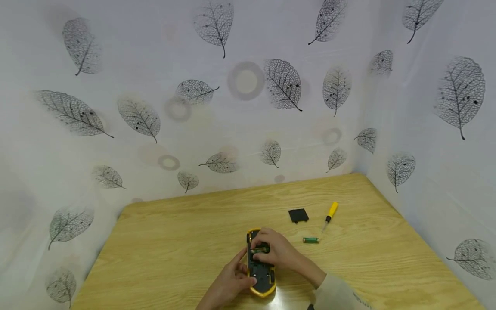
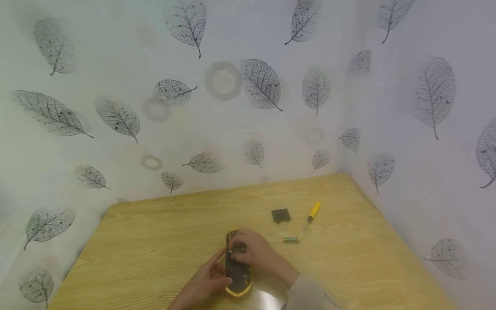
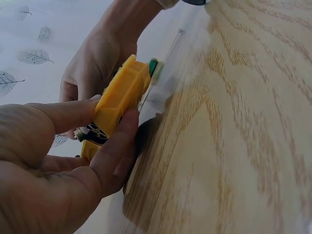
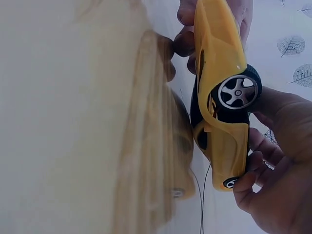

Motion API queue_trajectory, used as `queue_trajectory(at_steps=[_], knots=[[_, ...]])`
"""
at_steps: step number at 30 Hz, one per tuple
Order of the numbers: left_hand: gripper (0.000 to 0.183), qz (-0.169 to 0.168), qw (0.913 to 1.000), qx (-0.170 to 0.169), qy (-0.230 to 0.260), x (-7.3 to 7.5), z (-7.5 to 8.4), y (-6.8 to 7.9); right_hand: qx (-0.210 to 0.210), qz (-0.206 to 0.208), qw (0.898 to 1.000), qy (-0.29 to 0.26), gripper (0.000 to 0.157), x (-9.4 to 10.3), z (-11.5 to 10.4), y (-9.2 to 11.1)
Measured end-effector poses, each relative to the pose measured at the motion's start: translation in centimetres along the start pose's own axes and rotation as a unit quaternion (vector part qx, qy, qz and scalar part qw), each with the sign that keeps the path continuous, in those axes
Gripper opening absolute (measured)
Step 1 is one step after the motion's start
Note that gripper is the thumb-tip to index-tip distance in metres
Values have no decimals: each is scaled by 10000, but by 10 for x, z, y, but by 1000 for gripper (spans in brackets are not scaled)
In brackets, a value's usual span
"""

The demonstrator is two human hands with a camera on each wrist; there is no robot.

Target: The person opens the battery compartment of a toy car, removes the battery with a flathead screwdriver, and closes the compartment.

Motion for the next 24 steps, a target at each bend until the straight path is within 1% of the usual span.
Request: queue_trajectory(at_steps=[4,8,13,21,24], knots=[[95,2,10000,-18,29,0,1,1,-112,163,9996,-200,19,0,-1,0],[95,22,10000,-33,28,0,1,2,-355,265,9986,-278,18,0,0,1],[95,27,10000,16,55,1,1,1,-643,257,9964,-499,15,0,1,1],[94,61,10000,-11,-32,2,1,1,-798,355,9929,-809,13,3,-1,3],[94,80,9999,-45,-62,1,1,1,-957,367,9897,-997,13,5,-2,5]])
Point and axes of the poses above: each hand's wrist, its own y-axis away from the middle knuckle, its own x-axis out of the back of the hand, z = x × y, the point moved 4 cm from there along -y, towards the middle knuckle
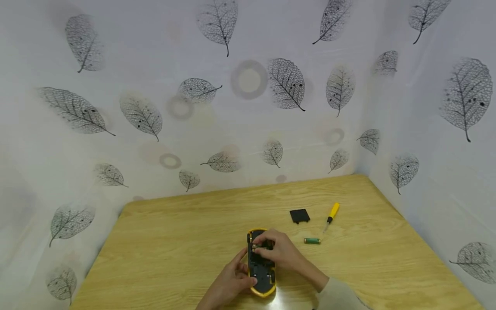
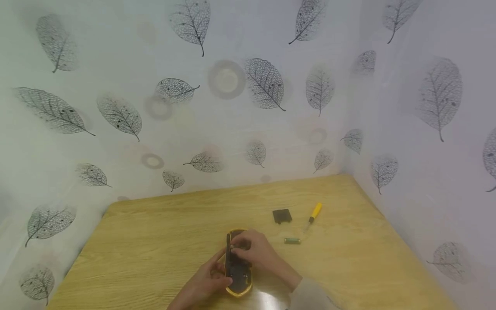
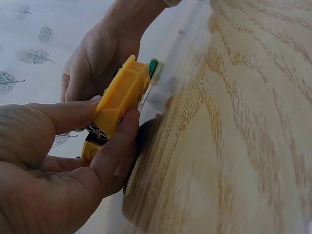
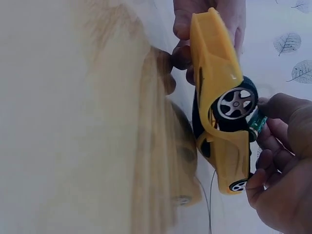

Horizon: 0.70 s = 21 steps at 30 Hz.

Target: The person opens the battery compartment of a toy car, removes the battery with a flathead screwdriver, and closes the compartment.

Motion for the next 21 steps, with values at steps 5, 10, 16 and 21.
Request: queue_trajectory(at_steps=[5,10,16,21], knots=[[94,35,10000,-10,-25,0,1,1,-225,85,9996,-124,13,8,-9,3],[93,65,9999,-108,24,-1,1,2,-83,279,9996,-19,15,22,-16,8],[93,63,9998,-178,-32,-1,0,2,212,501,9982,244,16,48,-15,18],[94,56,9998,-213,-3,-1,0,1,324,566,9966,506,15,72,-12,31]])
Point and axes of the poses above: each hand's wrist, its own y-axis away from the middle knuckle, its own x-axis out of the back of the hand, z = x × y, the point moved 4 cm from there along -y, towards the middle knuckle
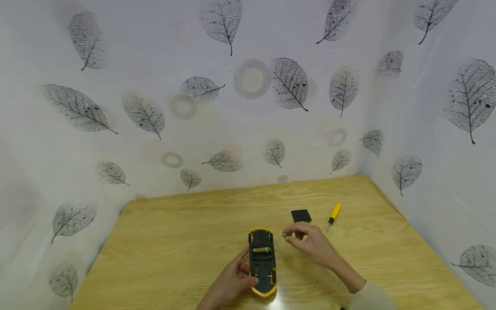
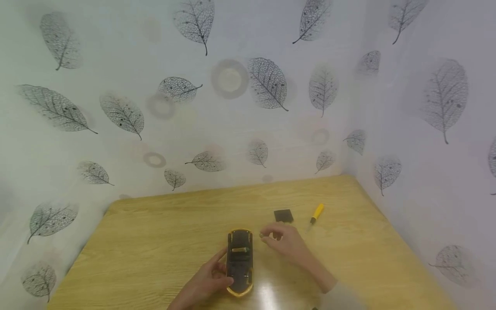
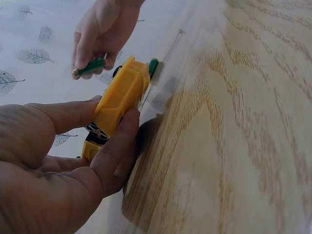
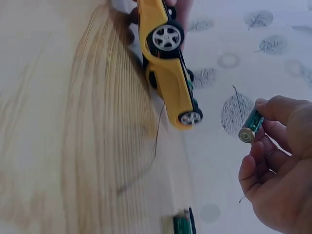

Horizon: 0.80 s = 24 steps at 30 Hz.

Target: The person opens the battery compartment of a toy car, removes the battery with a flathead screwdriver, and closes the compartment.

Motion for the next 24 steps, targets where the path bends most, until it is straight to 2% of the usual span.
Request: queue_trajectory(at_steps=[7,11,14,24], knots=[[94,86,9999,52,64,-1,0,1,-457,52,9989,24,18,29,17,18],[94,55,9999,41,78,-1,1,1,-472,163,9985,215,16,40,26,27],[94,30,10000,0,69,0,0,1,-497,108,9981,355,14,44,31,33],[93,59,10000,33,-45,0,0,0,-1071,-185,9938,214,15,44,53,45]])
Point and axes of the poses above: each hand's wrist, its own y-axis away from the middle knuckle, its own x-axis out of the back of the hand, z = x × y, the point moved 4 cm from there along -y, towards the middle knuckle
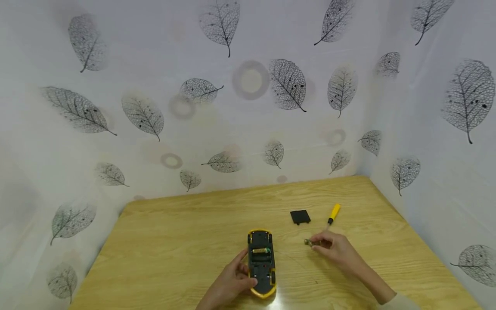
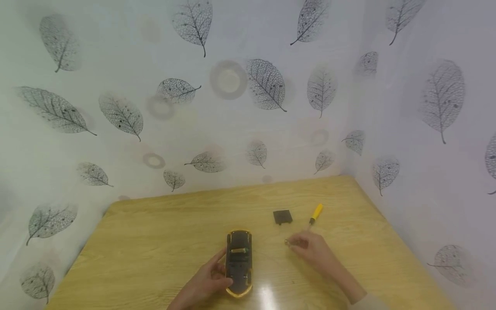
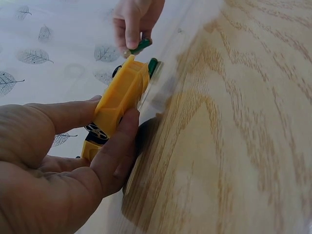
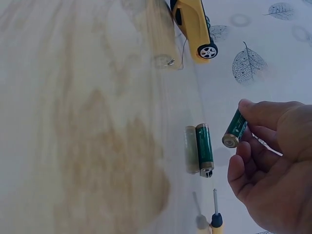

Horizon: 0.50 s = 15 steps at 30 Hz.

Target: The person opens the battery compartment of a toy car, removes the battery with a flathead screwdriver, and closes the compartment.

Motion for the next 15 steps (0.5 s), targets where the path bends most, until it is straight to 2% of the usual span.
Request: queue_trajectory(at_steps=[7,15], knots=[[94,-41,10000,16,31,0,-1,0,-50,-23,10000,26,13,-4,6,2],[93,7,9999,132,-59,0,-1,-1,-429,-248,9985,222,11,-11,13,3]])
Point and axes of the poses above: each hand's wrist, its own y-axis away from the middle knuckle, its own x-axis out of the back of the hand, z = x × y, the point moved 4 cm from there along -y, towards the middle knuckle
